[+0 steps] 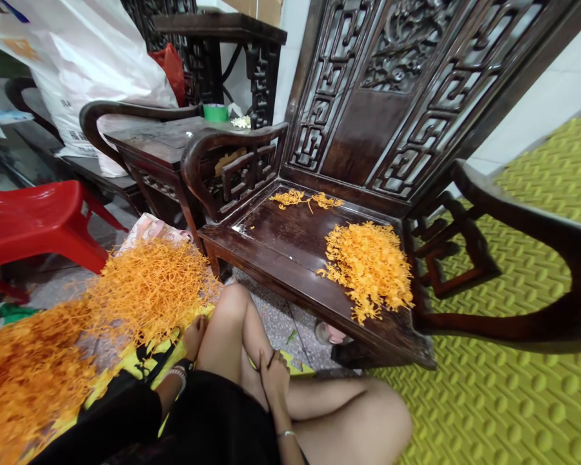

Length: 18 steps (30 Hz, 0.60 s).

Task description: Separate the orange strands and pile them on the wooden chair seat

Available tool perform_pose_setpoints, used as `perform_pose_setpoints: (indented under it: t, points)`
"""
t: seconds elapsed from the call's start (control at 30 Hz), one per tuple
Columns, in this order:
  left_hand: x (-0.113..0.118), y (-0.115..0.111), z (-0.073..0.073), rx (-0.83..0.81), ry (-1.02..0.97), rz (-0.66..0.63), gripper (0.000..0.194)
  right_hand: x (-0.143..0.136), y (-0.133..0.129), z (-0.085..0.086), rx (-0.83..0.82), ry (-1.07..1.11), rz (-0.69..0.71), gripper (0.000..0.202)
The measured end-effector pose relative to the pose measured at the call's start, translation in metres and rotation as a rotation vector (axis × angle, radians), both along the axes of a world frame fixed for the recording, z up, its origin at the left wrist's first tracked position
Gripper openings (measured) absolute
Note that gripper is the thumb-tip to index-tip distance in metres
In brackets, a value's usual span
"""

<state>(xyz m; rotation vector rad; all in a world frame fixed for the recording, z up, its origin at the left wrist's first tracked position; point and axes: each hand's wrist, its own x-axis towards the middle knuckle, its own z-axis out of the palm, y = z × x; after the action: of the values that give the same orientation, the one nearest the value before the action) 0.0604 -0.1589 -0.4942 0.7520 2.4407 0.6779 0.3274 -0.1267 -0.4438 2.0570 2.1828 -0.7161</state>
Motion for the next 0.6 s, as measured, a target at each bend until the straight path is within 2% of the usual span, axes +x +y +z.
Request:
perform_pose_setpoints:
  t: [0.6]
  points:
    - [0.0073, -0.0039, 0.0093, 0.062, 0.068, 0.025, 0.027, -0.0003, -0.0033, 0.0002, 0.006, -0.010, 0.006, 0.057]
